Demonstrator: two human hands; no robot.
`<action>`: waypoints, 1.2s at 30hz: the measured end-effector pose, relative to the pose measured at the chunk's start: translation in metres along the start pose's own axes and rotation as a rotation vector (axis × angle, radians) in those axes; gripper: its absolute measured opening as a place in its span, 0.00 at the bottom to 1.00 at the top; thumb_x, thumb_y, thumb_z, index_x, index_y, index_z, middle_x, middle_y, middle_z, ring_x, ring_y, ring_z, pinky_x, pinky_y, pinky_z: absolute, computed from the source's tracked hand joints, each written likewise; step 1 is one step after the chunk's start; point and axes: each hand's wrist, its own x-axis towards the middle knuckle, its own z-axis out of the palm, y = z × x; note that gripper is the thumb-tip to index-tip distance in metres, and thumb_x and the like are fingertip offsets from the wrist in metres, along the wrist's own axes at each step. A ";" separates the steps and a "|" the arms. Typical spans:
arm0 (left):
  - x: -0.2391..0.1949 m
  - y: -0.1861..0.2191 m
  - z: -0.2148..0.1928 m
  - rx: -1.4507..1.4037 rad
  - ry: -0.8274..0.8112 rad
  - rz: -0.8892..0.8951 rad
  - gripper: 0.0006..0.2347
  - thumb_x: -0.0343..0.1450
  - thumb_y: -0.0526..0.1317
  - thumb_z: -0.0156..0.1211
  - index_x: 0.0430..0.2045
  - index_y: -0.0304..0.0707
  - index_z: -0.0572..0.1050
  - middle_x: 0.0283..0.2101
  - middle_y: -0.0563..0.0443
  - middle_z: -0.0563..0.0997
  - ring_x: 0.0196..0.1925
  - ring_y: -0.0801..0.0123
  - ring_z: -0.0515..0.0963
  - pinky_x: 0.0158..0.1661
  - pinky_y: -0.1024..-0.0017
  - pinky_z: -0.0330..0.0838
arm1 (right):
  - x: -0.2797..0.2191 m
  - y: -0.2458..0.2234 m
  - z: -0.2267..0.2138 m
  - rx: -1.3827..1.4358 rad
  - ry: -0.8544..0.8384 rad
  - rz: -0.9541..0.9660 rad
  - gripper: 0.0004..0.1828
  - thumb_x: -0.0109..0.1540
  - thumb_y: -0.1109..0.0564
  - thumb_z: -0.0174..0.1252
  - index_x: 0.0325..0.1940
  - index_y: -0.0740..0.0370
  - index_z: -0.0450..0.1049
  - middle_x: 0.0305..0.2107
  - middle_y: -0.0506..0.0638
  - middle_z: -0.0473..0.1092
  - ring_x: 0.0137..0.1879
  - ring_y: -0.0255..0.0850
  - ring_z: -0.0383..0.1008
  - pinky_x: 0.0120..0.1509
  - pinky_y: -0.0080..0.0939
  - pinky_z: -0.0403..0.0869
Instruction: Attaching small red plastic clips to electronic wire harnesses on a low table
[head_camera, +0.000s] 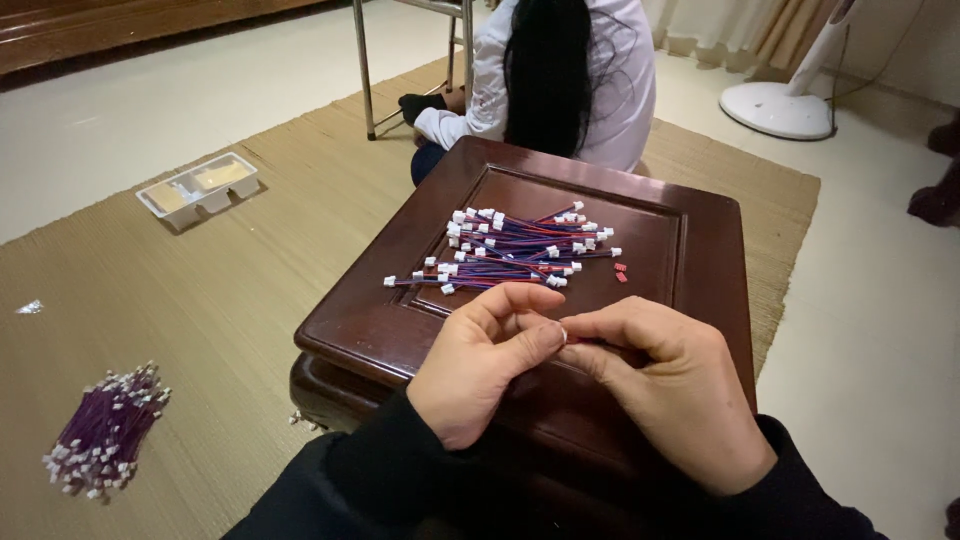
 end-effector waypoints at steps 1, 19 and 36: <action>0.000 0.001 -0.001 0.001 0.001 0.000 0.12 0.67 0.27 0.59 0.44 0.26 0.73 0.29 0.49 0.75 0.31 0.75 0.73 0.38 0.81 0.70 | -0.002 0.002 0.002 0.001 0.000 -0.001 0.07 0.50 0.62 0.67 0.32 0.62 0.82 0.28 0.44 0.80 0.29 0.29 0.76 0.34 0.26 0.75; -0.001 0.002 -0.008 0.015 -0.118 0.030 0.14 0.66 0.26 0.59 0.47 0.28 0.73 0.30 0.50 0.77 0.32 0.75 0.74 0.37 0.82 0.67 | -0.011 0.002 0.001 -0.028 0.073 0.021 0.07 0.50 0.63 0.66 0.32 0.63 0.82 0.25 0.43 0.80 0.27 0.29 0.75 0.32 0.26 0.74; -0.007 0.012 -0.010 0.211 -0.300 0.019 0.13 0.67 0.29 0.59 0.46 0.30 0.74 0.30 0.54 0.76 0.32 0.79 0.72 0.39 0.83 0.69 | -0.018 0.012 0.000 0.062 -0.051 0.302 0.06 0.53 0.64 0.65 0.32 0.62 0.84 0.24 0.46 0.83 0.28 0.31 0.78 0.35 0.28 0.76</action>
